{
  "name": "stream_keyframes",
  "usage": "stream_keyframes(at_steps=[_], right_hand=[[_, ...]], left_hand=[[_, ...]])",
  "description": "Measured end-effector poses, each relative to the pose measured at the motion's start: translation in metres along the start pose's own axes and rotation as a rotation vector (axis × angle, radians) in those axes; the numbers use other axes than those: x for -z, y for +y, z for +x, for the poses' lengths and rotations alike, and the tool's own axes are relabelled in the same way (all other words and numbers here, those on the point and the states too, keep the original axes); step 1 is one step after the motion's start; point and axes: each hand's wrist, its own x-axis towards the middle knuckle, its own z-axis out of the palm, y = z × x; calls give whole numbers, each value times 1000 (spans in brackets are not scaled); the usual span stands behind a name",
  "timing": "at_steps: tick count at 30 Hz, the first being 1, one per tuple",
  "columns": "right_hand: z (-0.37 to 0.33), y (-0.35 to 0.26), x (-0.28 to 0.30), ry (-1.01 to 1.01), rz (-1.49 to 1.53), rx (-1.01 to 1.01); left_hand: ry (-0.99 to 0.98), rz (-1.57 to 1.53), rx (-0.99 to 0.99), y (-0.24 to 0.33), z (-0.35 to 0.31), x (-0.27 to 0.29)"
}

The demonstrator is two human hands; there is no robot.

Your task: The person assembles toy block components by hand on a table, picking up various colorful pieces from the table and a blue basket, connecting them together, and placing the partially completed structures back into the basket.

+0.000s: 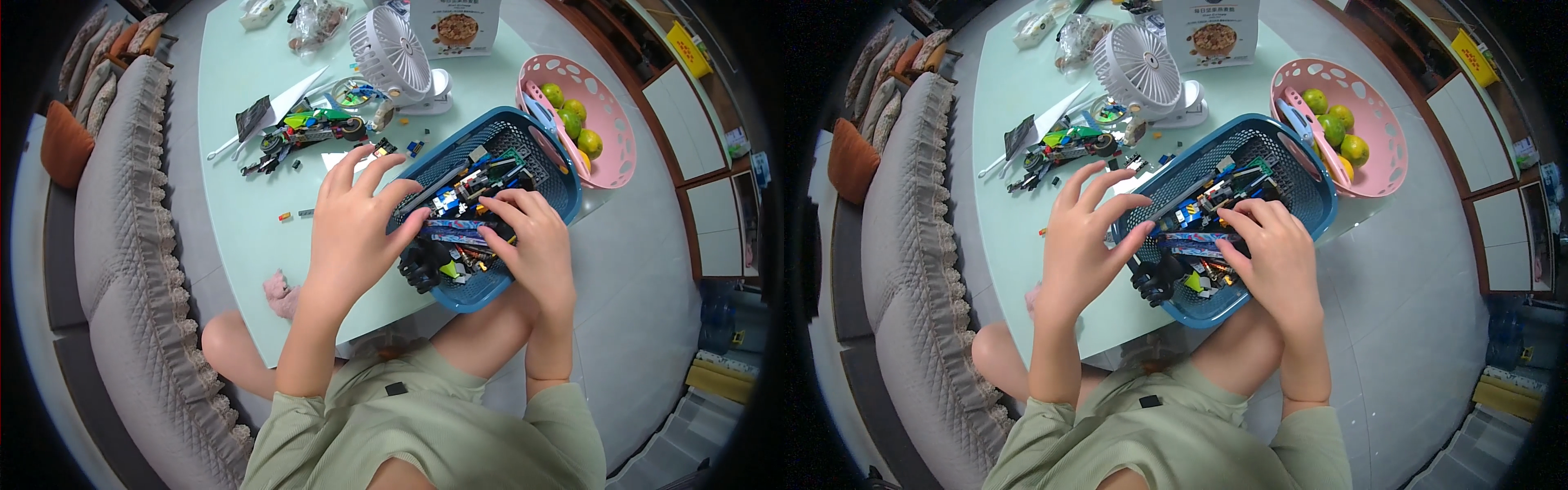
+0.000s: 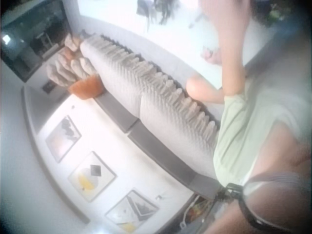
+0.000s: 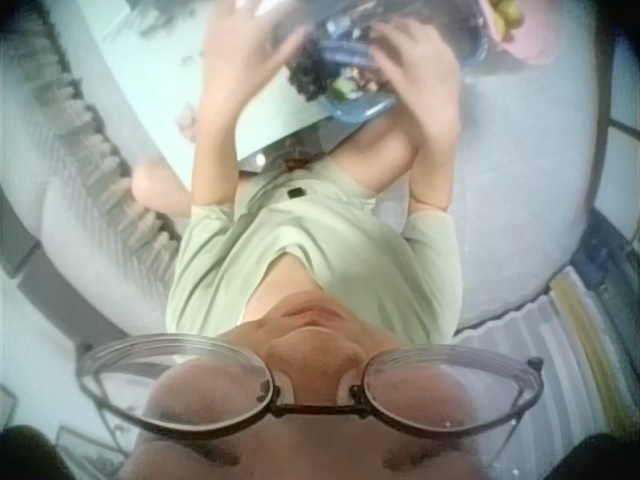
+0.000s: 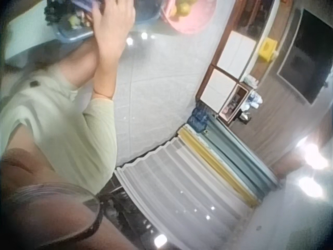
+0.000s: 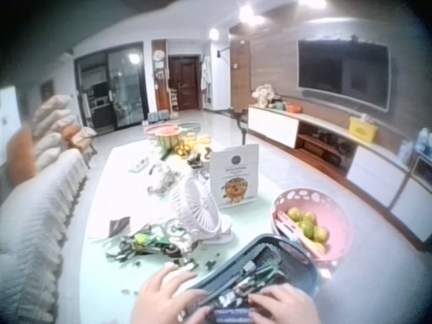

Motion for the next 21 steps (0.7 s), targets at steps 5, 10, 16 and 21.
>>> stream_keyframes(at_steps=[5,10,16,21], right_hand=[[-4,-10,1,8,6,3],[-5,-27,0,31,22,27],[-5,-56,-6,40,84,48],[-4,-83,-14,76,125,113]], left_hand=[[66,-91,68,-6,-18,11],[104,-134,139,-10,-40,24],[98,-180,324,-28,-72,28],[97,-90,403,-49,-100,27]])
